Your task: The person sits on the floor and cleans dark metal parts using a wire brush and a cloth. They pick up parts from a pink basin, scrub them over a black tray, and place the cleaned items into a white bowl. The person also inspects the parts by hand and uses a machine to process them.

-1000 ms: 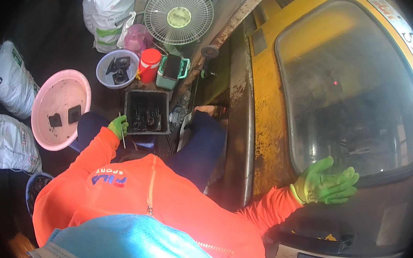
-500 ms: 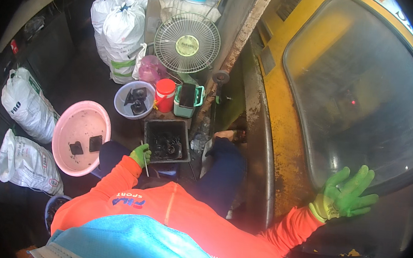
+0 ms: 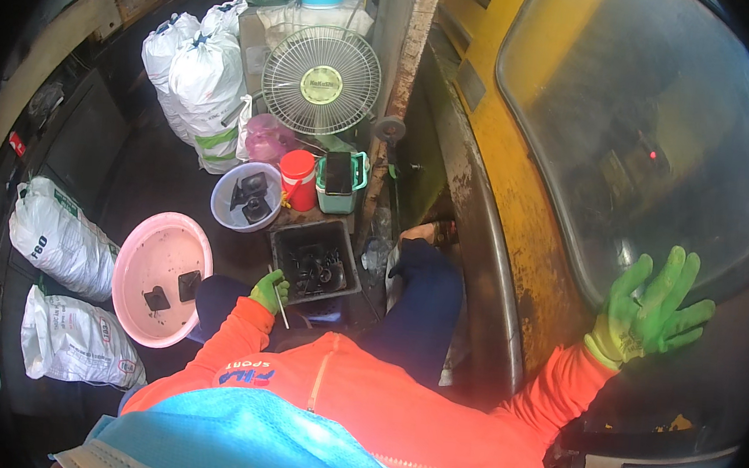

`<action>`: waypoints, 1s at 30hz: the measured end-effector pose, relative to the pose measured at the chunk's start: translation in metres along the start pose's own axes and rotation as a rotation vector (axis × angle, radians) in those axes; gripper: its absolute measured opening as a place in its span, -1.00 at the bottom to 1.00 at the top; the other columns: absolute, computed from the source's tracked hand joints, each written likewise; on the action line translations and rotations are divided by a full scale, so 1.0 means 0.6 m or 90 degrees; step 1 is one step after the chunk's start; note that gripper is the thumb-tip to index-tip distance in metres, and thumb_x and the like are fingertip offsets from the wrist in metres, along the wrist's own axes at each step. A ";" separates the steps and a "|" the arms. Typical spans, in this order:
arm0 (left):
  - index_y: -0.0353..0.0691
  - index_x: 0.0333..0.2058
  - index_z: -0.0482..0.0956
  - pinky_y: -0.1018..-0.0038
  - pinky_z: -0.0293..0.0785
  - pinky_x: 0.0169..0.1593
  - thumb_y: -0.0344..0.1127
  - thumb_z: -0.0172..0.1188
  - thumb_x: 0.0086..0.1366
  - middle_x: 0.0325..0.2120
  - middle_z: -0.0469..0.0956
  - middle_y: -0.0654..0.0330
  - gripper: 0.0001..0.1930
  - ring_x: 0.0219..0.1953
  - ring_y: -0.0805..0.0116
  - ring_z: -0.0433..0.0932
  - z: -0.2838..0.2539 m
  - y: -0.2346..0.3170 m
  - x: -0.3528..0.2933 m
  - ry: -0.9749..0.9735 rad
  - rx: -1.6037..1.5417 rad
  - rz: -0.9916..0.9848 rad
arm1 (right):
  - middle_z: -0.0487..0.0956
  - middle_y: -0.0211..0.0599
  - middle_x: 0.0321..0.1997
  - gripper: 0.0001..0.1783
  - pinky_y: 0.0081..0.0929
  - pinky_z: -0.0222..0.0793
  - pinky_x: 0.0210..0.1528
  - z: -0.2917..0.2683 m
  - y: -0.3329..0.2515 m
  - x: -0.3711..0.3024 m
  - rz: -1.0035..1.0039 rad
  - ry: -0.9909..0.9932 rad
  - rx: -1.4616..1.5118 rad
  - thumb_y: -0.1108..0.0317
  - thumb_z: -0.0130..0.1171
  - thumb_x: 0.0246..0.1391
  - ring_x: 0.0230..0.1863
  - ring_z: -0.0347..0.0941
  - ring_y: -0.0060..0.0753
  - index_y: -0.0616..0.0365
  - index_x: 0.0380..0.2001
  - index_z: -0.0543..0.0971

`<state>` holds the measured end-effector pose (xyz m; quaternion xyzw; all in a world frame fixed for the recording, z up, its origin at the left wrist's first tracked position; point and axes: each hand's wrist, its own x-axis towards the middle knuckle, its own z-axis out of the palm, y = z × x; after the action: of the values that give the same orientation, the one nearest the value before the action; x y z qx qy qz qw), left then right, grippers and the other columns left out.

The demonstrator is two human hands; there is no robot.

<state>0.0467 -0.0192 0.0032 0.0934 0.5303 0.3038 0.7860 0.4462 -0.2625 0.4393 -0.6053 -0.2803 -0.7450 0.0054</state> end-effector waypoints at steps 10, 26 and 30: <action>-0.02 -0.52 0.41 0.51 0.18 -0.67 -0.11 0.11 0.25 -0.70 0.41 0.32 -0.78 -0.74 0.45 0.29 -0.018 0.001 0.029 -0.026 -0.008 -0.007 | 0.57 -0.57 -0.03 -0.54 -0.20 0.31 -0.23 0.002 0.003 0.005 -0.003 -0.004 0.009 0.28 0.34 -0.28 -0.20 0.41 0.05 -0.14 -0.16 0.59; -0.03 -0.50 0.40 0.53 0.20 -0.69 -0.12 0.10 0.25 -0.70 0.42 0.32 -0.79 -0.74 0.47 0.31 -0.023 0.010 0.062 -0.048 -0.046 -0.028 | 0.58 -0.57 -0.09 -0.56 -0.24 0.28 -0.31 0.015 -0.025 0.002 -0.037 0.029 0.005 0.29 0.33 -0.31 -0.28 0.41 -0.03 -0.14 -0.21 0.58; -0.05 -0.49 0.40 0.53 0.21 -0.69 -0.13 0.09 0.26 -0.69 0.42 0.31 -0.80 -0.75 0.47 0.30 -0.029 0.009 0.065 -0.029 -0.025 -0.001 | 0.58 -0.57 -0.11 -0.56 -0.24 0.28 -0.32 0.018 -0.025 0.002 -0.030 0.021 0.001 0.28 0.33 -0.32 -0.28 0.40 -0.04 -0.15 -0.21 0.58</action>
<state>0.0390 0.0048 -0.0318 0.0842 0.5059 0.3112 0.8001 0.4505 -0.2449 0.4356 -0.5861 -0.2952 -0.7545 -0.0072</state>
